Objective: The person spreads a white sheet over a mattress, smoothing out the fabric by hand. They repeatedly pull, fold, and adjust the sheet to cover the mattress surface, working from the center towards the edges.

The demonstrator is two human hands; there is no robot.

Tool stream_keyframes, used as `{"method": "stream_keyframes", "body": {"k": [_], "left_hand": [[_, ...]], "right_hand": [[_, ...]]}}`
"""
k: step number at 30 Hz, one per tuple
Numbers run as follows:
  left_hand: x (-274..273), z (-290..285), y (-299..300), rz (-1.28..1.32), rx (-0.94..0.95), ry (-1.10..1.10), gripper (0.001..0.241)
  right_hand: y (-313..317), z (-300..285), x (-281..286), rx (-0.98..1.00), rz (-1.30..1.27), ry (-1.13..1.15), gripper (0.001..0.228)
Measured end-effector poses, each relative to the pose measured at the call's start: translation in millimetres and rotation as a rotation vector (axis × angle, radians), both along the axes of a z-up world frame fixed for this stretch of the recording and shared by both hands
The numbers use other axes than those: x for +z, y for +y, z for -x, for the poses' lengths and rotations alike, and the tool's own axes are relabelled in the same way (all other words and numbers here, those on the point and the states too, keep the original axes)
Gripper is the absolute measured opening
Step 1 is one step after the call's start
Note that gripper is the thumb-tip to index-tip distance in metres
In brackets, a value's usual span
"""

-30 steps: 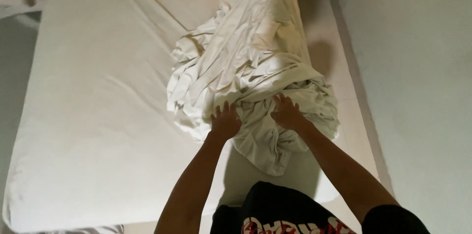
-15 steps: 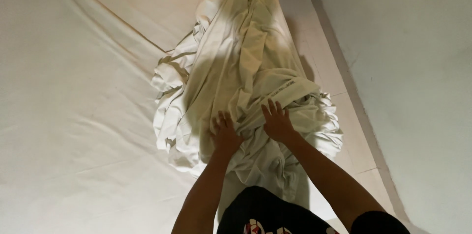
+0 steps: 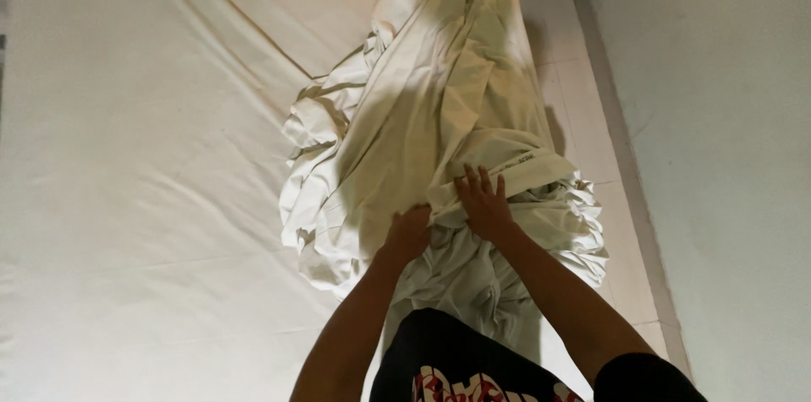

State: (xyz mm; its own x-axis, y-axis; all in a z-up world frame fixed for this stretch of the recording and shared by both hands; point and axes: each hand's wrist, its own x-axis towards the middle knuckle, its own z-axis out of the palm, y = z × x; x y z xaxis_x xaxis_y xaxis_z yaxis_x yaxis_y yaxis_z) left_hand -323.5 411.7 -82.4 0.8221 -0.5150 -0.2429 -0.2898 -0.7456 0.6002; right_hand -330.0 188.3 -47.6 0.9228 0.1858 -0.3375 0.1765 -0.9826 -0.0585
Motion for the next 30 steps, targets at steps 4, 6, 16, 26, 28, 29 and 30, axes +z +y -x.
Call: {"method": "stream_keyframes", "body": {"k": [4, 6, 16, 26, 28, 29, 30], "left_hand": [[85, -16, -4, 0.145, -0.032, 0.104, 0.026], [114, -18, -5, 0.255, -0.028, 0.121, 0.023], [196, -11, 15, 0.18, -0.063, -0.291, 0.04], [262, 16, 71, -0.031, -0.074, -0.629, 0.058], [291, 29, 85, -0.005, -0.062, -0.656, 0.061], [305, 38, 93, 0.038, -0.052, -0.629, 0.065], [318, 46, 100, 0.081, -0.041, -0.602, 0.068]], "right_hand": [[-7, -15, 12, -0.036, 0.008, -0.011, 0.103], [-22, -13, 4, -0.045, 0.031, -0.05, 0.09], [-33, 16, 68, -0.296, -0.303, -0.085, 0.046], [20, 57, 109, -0.183, -0.389, -0.318, 0.034], [26, 64, 106, -0.163, -0.399, -0.334, 0.033], [27, 69, 103, -0.191, -0.376, -0.292, 0.035], [27, 74, 101, -0.22, -0.351, -0.25, 0.037]]}}
